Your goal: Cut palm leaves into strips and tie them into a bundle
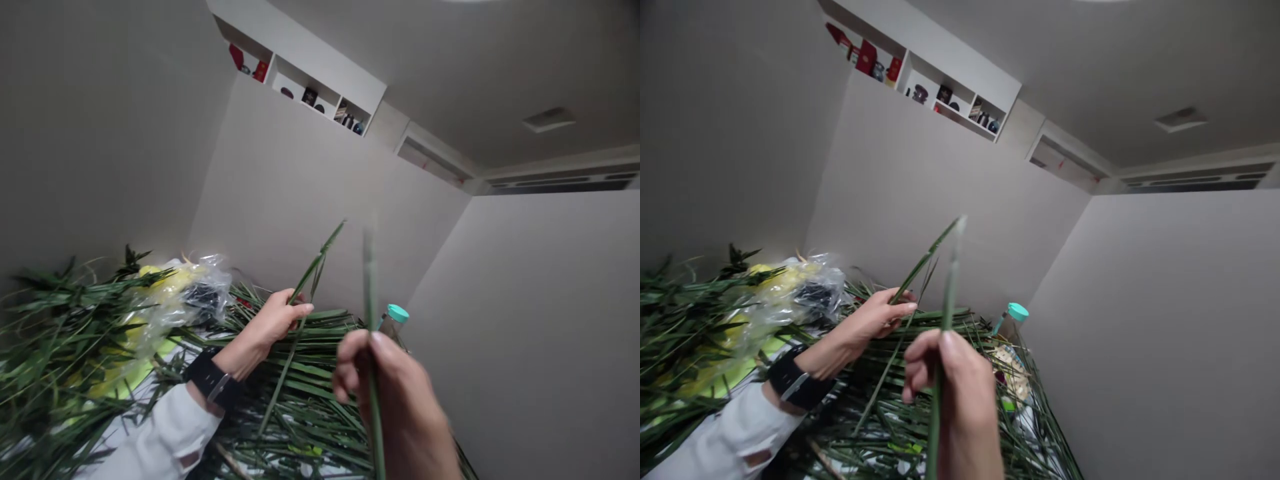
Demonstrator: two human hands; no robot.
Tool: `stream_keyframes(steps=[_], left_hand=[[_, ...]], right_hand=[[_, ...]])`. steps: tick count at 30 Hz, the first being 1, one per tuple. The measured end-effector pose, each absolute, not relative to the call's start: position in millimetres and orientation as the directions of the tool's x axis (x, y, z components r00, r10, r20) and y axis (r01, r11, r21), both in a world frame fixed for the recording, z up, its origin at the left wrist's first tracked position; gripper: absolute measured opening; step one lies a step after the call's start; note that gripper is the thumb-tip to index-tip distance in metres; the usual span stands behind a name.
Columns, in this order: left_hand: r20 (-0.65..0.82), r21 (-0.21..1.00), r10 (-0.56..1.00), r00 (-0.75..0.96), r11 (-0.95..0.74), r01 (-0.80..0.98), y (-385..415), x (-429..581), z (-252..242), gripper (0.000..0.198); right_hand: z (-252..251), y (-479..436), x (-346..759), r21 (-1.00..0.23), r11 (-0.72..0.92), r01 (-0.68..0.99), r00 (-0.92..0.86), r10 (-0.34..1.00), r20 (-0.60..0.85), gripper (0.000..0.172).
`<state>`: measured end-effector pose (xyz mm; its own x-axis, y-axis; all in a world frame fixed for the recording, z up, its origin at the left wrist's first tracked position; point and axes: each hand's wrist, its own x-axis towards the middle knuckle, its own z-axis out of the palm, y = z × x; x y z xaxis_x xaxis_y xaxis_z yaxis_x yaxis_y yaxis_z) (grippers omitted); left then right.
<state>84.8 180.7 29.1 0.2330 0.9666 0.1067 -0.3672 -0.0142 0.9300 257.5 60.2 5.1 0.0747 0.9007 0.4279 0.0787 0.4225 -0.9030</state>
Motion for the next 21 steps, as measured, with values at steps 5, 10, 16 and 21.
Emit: stream_keyframes(steps=[5, 10, 16, 21], left_hand=[[0.212, 0.922, 0.894, 0.394, -0.049, -0.384, 162.5, 85.8, 43.1, 0.029], [0.217, 0.927, 0.778, 0.589, 0.024, -0.374, 141.6, 90.7, 52.4, 0.034], [0.188, 0.898, 0.728, 0.660, 0.145, -0.416, 125.0, 91.9, 61.5, 0.022], [0.173, 0.914, 0.702, 0.691, 0.146, -0.377, 111.7, 94.1, 65.4, 0.019]], right_hand=[[53.2, 77.5, 203.6, -0.937, 0.347, -0.027, 0.048, 0.937, 0.346, 0.031], [46.2, 67.9, 214.0, -0.946, 0.316, -0.071, 0.070, 0.948, 0.311, 0.027], [61.5, 56.9, 224.3, -0.920, 0.390, -0.052, 0.103, 0.918, 0.383, 0.026], [68.7, 52.0, 234.1, -0.903, 0.421, -0.090, 0.158, 0.901, 0.404, 0.021]])
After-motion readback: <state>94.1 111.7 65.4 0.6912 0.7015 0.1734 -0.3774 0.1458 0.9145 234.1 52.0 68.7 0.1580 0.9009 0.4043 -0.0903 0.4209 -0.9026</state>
